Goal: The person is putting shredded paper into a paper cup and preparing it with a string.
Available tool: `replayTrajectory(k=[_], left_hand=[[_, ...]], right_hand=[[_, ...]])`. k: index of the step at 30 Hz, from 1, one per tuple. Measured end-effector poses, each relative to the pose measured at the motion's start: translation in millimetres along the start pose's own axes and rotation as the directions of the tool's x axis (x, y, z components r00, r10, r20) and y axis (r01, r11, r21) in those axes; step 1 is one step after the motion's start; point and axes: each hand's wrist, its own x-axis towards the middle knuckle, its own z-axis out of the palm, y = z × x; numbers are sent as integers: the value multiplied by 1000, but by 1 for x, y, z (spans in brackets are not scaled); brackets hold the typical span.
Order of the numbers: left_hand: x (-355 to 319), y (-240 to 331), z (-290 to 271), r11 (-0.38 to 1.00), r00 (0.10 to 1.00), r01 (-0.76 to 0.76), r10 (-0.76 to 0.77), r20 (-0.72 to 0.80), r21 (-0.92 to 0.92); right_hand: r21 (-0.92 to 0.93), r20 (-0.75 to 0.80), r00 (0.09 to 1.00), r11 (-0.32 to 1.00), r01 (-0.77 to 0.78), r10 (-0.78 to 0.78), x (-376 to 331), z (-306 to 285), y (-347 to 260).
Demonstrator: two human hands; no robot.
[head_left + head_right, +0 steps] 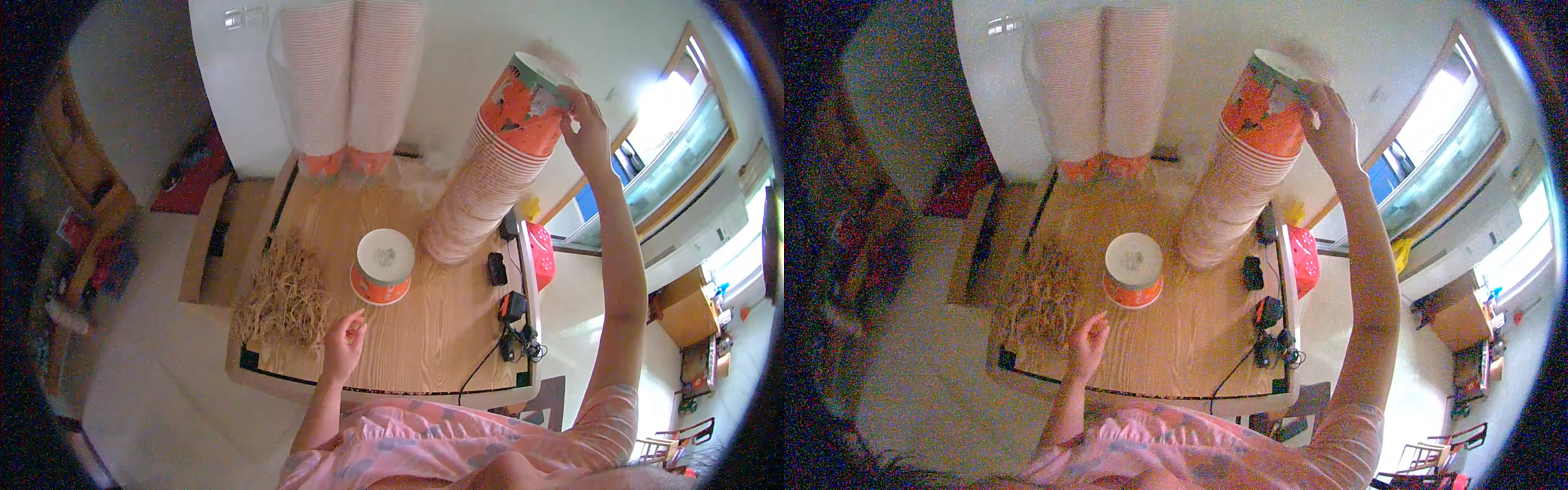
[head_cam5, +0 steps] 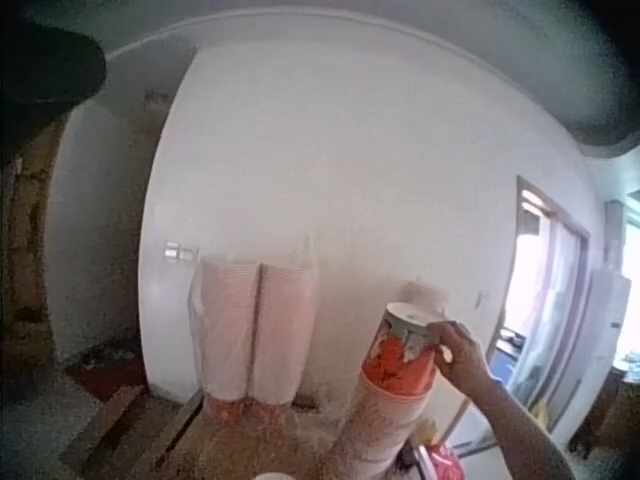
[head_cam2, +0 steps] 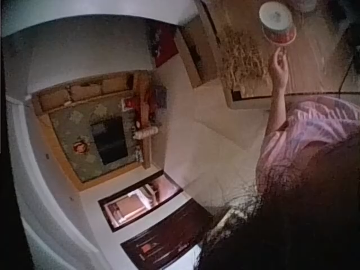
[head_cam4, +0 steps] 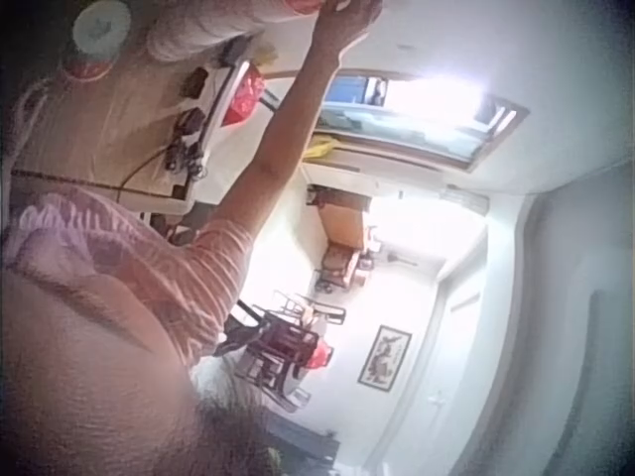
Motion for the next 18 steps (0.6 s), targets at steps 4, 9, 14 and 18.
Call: replayTrajectory(k=[4,9,14,18], left_hand=[[0,-13,13,999,1000,-12,11,-21,-53],[3,-33,30,998,996,65,-65,55,2],[9,-111,65,975,985,167,-159,68,-149],[36,-195,80,888,922,364,-386,-24,-281]], right_hand=[[114,26,992,985,-128,126,-5,8,-5],[35,-30,999,999,22,-21,-18,12,-10],[398,-108,930,872,-284,352,-131,39,-61],[644,764,547,-356,-677,341,-274,179,-114]])
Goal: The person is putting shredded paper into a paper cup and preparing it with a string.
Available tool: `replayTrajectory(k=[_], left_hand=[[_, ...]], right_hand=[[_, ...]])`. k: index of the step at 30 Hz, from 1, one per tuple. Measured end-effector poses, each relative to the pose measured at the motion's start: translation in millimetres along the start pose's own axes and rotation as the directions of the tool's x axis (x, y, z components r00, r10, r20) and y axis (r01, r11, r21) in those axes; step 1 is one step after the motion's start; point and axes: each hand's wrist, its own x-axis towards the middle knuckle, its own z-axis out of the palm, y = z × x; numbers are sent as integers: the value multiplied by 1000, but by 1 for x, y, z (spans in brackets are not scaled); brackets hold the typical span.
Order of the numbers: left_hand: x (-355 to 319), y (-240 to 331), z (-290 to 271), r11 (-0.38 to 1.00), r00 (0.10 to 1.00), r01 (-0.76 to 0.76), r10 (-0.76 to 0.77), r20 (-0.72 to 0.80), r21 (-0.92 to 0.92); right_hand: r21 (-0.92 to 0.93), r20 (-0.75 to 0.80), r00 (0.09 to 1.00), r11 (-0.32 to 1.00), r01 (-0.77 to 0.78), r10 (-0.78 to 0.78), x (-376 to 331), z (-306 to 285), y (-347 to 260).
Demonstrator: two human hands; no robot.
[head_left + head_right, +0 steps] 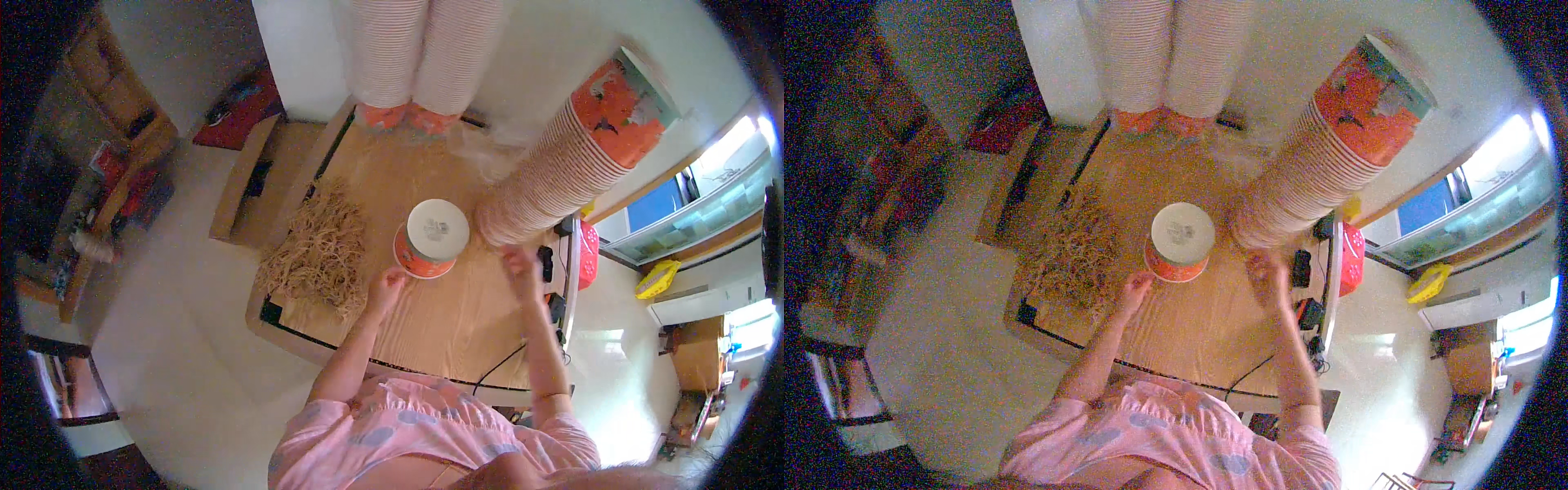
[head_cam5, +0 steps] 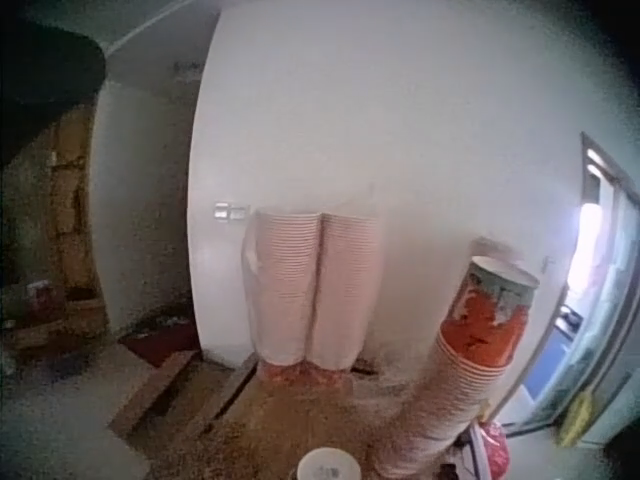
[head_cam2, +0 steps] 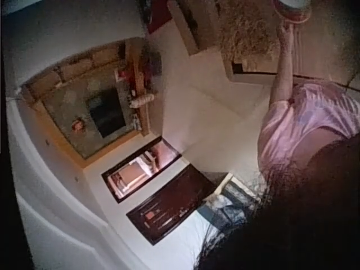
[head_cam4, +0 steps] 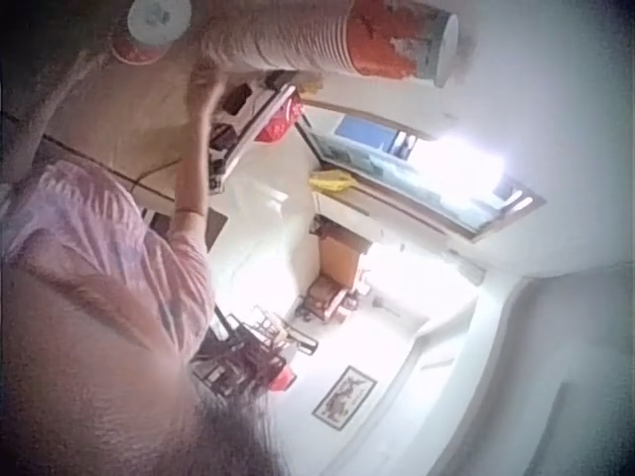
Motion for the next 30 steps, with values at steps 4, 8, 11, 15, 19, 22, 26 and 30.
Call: replayTrajectory(k=[4,8,11,15,19,22,26,30], left_hand=[[40,51,4,926,993,-29,71,-97,375],[64,89,6,920,993,-34,77,-93,391],[87,55,10,850,998,27,5,-60,526],[100,19,2,909,990,82,-25,-142,408],[105,-16,7,893,983,95,-14,-183,440],[93,-28,3,886,978,29,72,-198,464],[52,119,36,932,973,202,-157,-167,300],[36,119,41,945,977,56,15,-212,324]], right_hand=[[-506,-111,993,857,-96,46,9,-15,120],[-289,-133,984,945,-152,118,43,-28,174],[300,-189,921,913,-276,340,68,-26,205],[-394,-172,936,849,-352,308,70,-28,203],[33,-89,972,976,-215,217,74,-21,211],[273,-195,955,948,-166,224,69,6,197],[217,-260,919,946,-243,296,58,-15,155],[38,-293,956,999,-11,21,52,-18,161]])
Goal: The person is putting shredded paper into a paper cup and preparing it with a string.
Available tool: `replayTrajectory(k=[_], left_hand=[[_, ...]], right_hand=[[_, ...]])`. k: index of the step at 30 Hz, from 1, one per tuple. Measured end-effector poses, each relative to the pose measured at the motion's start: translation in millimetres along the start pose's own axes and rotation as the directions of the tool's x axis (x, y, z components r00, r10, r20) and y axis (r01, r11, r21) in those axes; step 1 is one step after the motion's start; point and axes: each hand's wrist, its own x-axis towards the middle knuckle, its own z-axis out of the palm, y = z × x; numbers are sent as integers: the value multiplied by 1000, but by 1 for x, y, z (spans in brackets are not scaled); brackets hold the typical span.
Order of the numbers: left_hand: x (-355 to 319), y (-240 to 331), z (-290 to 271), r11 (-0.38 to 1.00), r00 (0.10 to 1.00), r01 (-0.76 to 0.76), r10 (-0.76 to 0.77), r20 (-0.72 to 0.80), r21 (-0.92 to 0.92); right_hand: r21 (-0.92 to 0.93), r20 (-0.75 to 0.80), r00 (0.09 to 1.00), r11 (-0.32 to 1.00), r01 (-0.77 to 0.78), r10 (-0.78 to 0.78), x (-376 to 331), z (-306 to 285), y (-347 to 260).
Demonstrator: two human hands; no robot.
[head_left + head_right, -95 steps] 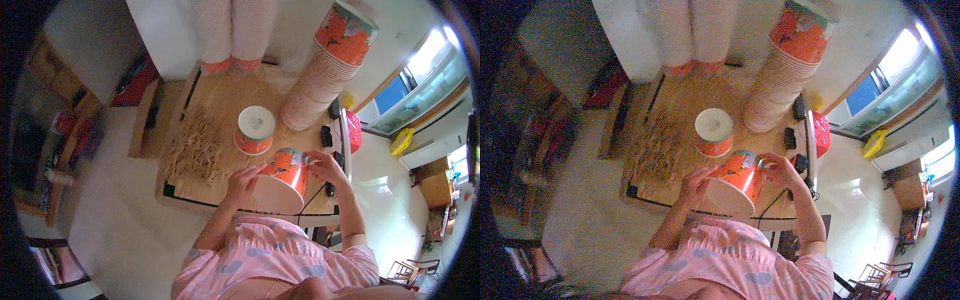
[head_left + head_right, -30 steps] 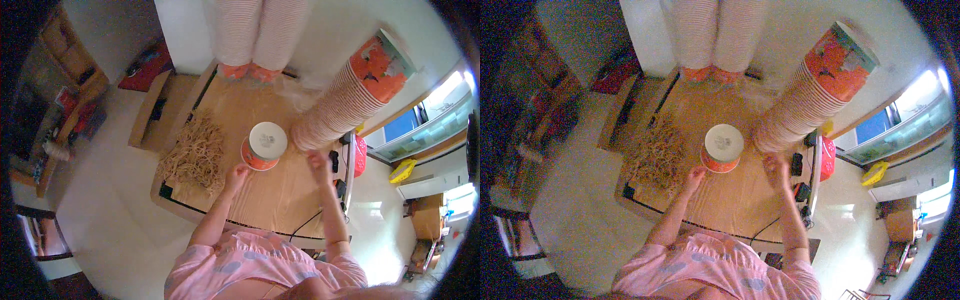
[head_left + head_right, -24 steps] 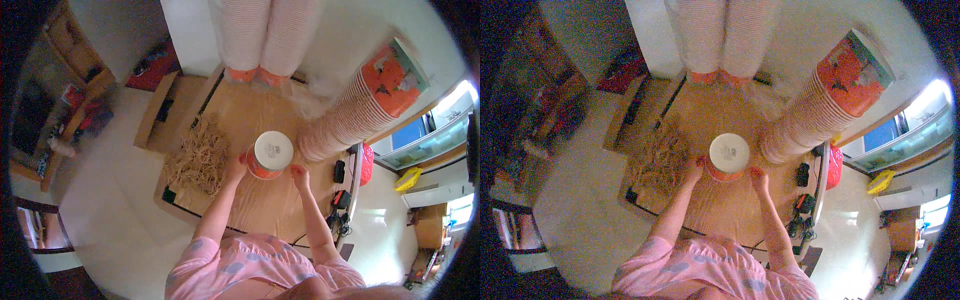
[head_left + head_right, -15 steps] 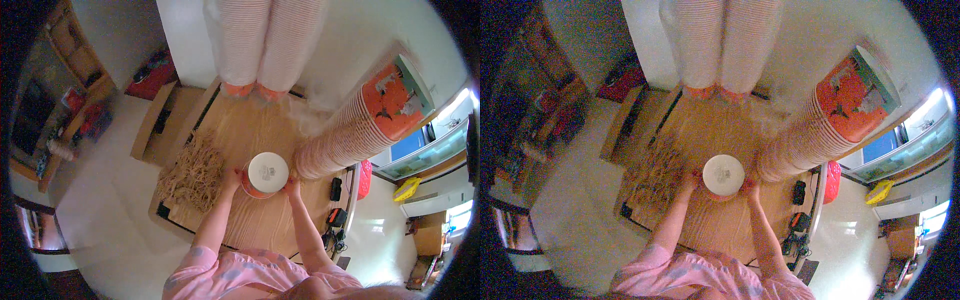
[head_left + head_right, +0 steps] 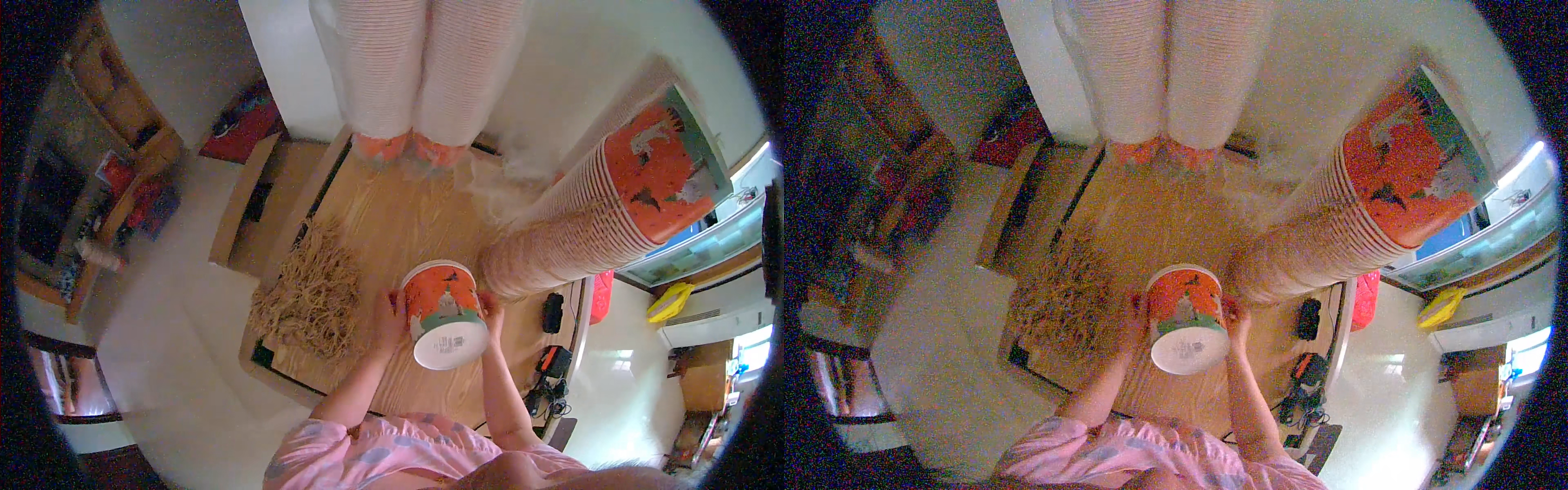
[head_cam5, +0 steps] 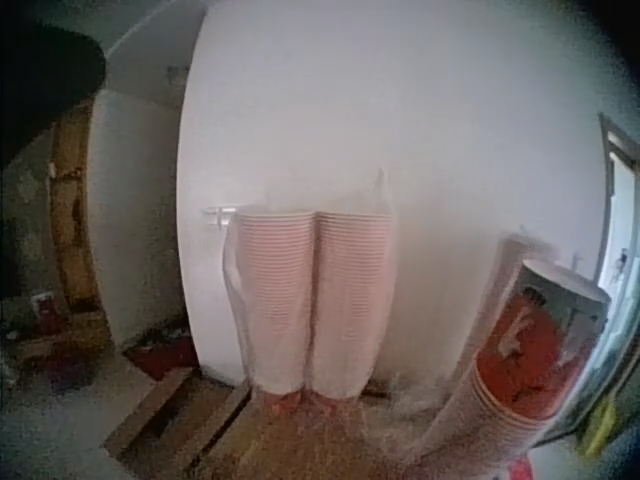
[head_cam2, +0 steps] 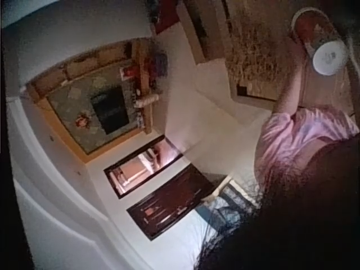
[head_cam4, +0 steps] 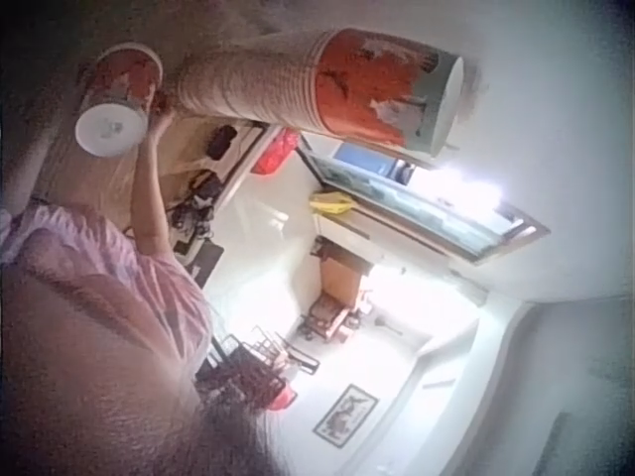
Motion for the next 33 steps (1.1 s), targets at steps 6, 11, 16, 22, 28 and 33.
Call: replayTrajectory(k=[6,11,16,22,28,33], left_hand=[[-22,-2,-10,989,995,90,-85,47,-118],[-33,-14,-6,995,998,-56,54,-28,-79],[-31,-42,0,913,994,113,-101,51,-392],[-23,14,-56,936,871,289,-171,460,-200],[-33,-8,-28,711,819,531,-290,495,-462],[-53,-28,-11,914,848,-126,301,436,-384]], right_hand=[[-533,76,996,842,85,-52,-21,37,-72],[-540,110,994,838,82,-27,-24,38,-84],[-521,128,992,850,80,-15,-23,22,-62],[-242,200,932,936,-254,304,-32,-15,-37],[-308,268,858,883,-355,438,-54,4,-82],[-501,380,811,836,-223,444,-70,38,-134]])
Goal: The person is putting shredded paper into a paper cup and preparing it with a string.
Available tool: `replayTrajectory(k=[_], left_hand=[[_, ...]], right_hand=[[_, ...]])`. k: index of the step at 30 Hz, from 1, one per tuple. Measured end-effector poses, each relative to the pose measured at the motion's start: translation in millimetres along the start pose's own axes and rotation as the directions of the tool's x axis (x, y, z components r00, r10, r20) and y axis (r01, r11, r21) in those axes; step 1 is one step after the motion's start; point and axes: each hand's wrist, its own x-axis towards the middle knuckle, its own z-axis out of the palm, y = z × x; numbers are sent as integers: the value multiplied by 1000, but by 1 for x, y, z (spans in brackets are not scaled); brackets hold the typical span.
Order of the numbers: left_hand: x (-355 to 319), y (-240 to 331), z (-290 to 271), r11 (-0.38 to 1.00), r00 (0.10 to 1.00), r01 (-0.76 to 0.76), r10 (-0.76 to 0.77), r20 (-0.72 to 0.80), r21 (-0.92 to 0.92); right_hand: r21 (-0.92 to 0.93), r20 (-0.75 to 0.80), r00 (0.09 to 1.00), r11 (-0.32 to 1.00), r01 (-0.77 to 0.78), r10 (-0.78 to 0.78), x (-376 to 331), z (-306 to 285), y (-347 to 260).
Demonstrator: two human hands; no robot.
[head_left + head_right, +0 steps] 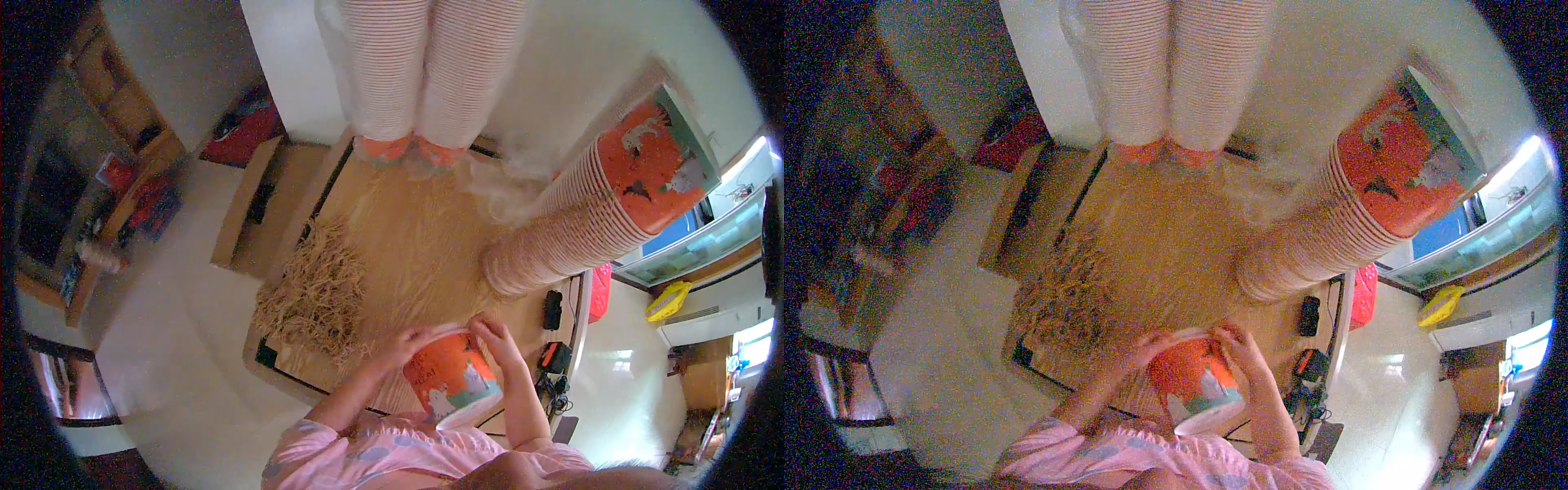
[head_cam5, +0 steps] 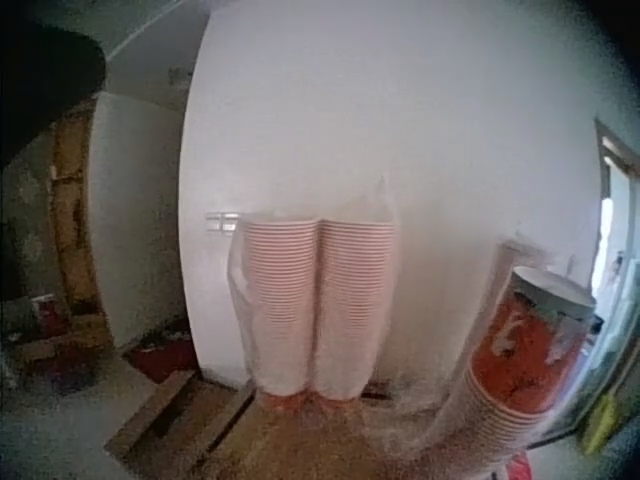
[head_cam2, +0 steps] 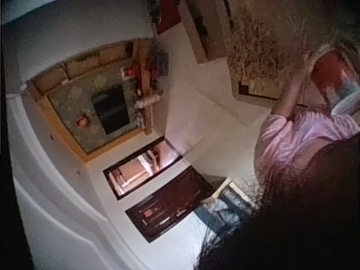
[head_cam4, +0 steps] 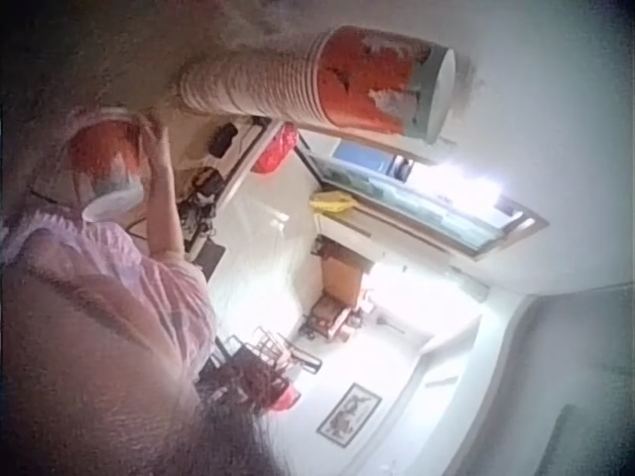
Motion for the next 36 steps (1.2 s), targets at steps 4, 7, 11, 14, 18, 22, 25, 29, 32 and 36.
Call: replayTrajectory(k=[4,7,11,14,18,22,25,29,32,36], left_hand=[[2,64,10,926,910,369,-377,174,77],[-2,57,16,898,907,418,-420,18,-139],[-3,60,11,907,925,376,-378,26,-189],[0,65,5,886,893,447,-434,114,-123],[3,47,2,904,907,411,-392,152,-117],[9,27,8,939,934,334,-319,162,-76],[25,39,4,949,978,191,-206,35,251],[53,26,-15,969,938,245,-236,-253,4],[70,45,-34,958,920,277,-241,-308,77],[84,13,-53,866,804,293,-453,-386,-406]], right_hand=[[-333,290,890,835,437,-351,-4,12,1],[-596,283,886,656,463,-368,-3,15,-15],[-550,342,905,727,412,-254,-10,16,-27],[-500,382,877,733,462,-292,-5,8,-20],[-434,396,884,797,420,-249,-6,2,-27],[-468,481,837,732,496,-260,-9,4,-20],[-460,639,683,536,707,-353,-22,17,-46],[-531,590,699,459,712,-403,-26,8,-53],[-516,513,773,585,626,-374,-33,1,-69],[-655,461,769,415,632,-444,-39,-5,-68]])
